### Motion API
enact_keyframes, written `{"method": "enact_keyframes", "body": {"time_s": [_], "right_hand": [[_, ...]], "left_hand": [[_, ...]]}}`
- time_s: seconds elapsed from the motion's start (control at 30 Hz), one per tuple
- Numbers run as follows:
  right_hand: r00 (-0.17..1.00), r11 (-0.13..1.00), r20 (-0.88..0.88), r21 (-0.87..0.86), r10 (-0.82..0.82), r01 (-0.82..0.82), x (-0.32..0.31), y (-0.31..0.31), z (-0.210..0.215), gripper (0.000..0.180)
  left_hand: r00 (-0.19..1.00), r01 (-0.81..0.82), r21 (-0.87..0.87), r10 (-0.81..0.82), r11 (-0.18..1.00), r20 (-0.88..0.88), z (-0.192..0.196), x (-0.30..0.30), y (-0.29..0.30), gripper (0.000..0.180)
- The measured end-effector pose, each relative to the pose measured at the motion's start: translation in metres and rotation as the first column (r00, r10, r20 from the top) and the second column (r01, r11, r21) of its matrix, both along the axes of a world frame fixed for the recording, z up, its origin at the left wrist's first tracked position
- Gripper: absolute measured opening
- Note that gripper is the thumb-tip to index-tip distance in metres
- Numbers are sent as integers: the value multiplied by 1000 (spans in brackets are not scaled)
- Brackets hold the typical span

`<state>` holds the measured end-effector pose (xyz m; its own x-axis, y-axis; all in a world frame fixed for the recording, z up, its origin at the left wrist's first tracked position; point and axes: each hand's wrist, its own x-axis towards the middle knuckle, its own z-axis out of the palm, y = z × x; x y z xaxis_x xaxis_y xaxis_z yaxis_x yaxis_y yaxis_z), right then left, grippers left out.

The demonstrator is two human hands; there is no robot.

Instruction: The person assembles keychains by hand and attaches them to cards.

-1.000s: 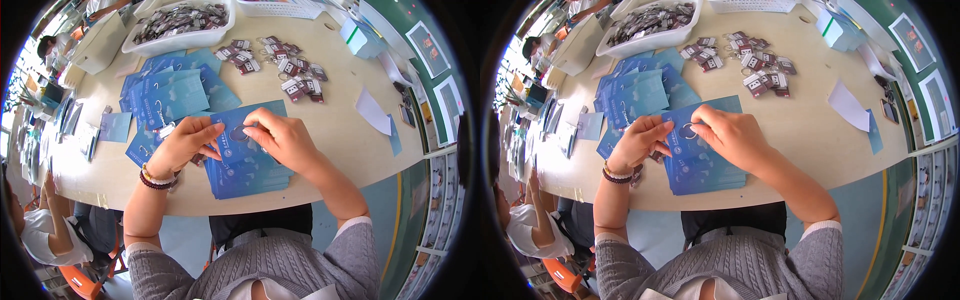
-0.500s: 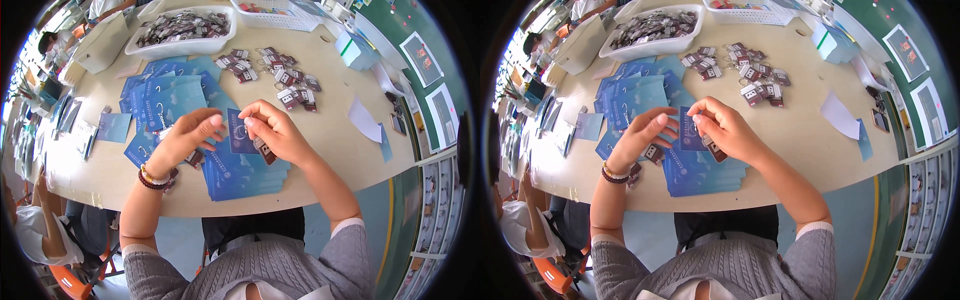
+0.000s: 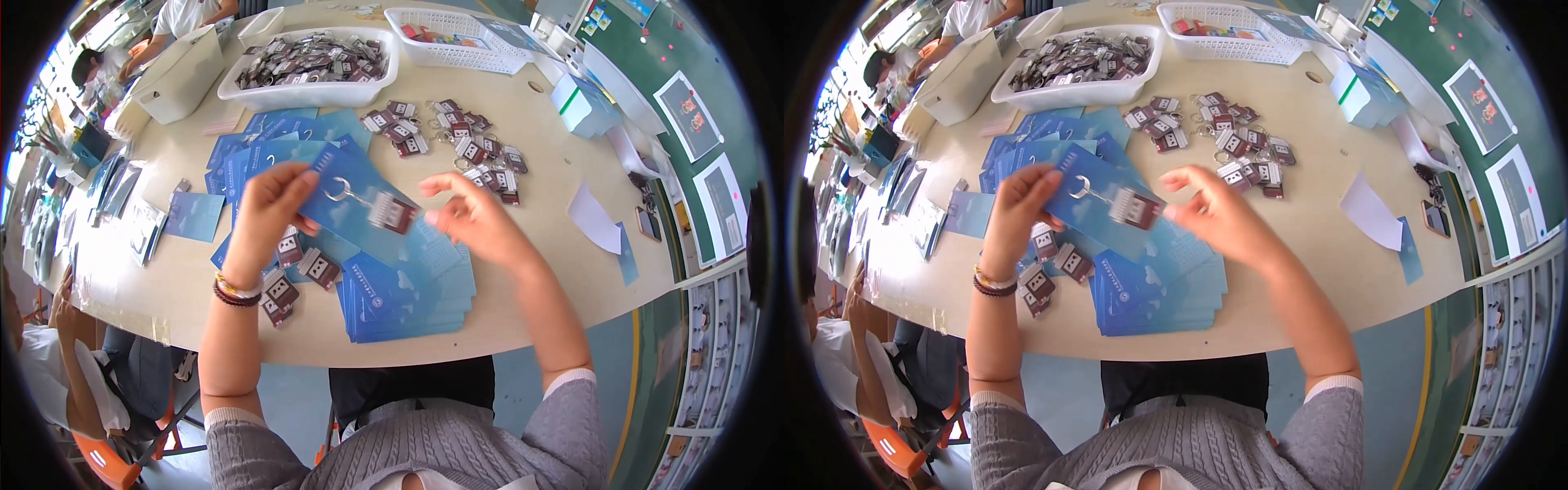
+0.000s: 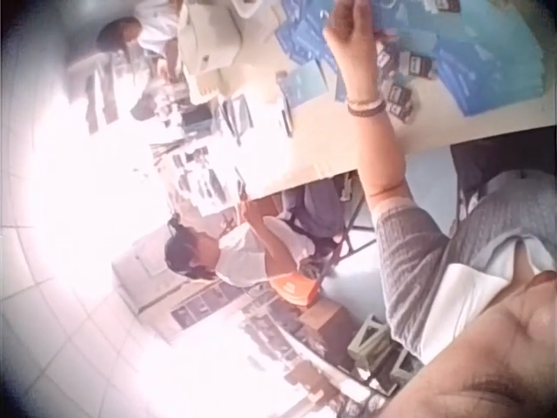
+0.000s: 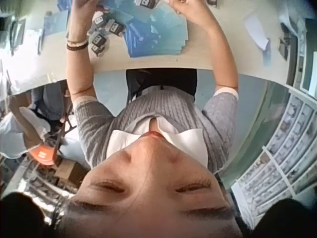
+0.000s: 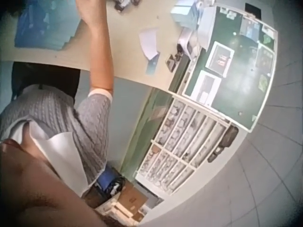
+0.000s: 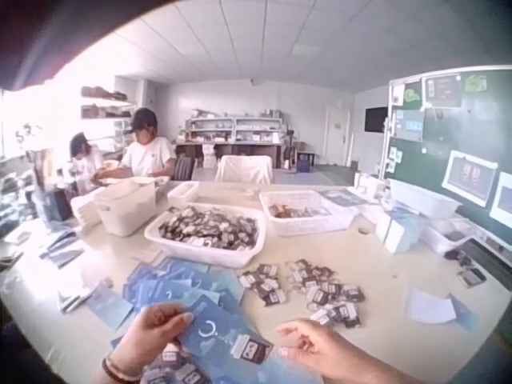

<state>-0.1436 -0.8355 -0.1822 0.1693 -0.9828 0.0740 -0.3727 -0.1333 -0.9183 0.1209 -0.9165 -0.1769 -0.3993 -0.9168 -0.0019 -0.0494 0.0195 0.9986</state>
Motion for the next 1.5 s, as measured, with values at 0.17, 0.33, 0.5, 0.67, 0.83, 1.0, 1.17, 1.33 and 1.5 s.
{"method": "enact_keyframes", "body": {"time_s": [0.17,0.33,0.5,0.67,0.83,1.0,1.17,1.33,1.5], "right_hand": [[806,939,-484,-216,-340,266,-47,-55,-6,18],[357,970,-910,-151,-211,190,-54,-92,-28,16],[319,979,-938,-81,-138,187,-46,-86,-14,14],[672,970,-710,-68,-211,234,-69,-59,-1,17],[938,971,269,-32,-219,236,-80,-35,-8,7],[796,969,586,-71,-151,236,-69,-9,7,9],[921,999,389,33,9,-24,-22,21,35,15],[994,997,81,15,77,-79,30,26,9,12],[999,999,45,-47,-23,25,46,27,2,12]], "left_hand": [[959,-284,-203,282,937,-40,-11,38,-42,29],[297,148,-989,954,-11,34,-20,53,-56,41],[889,143,-418,69,897,453,5,-5,14,27],[471,600,-299,-25,742,882,-8,-27,50,59],[814,467,-519,-118,716,569,-18,-19,42,48],[838,391,146,-417,909,353,7,-21,30,29],[890,370,245,-417,896,184,-2,-24,28,15],[911,394,205,-410,896,38,-3,-33,34,15],[932,361,76,-357,929,-58,-18,-36,37,19]]}}
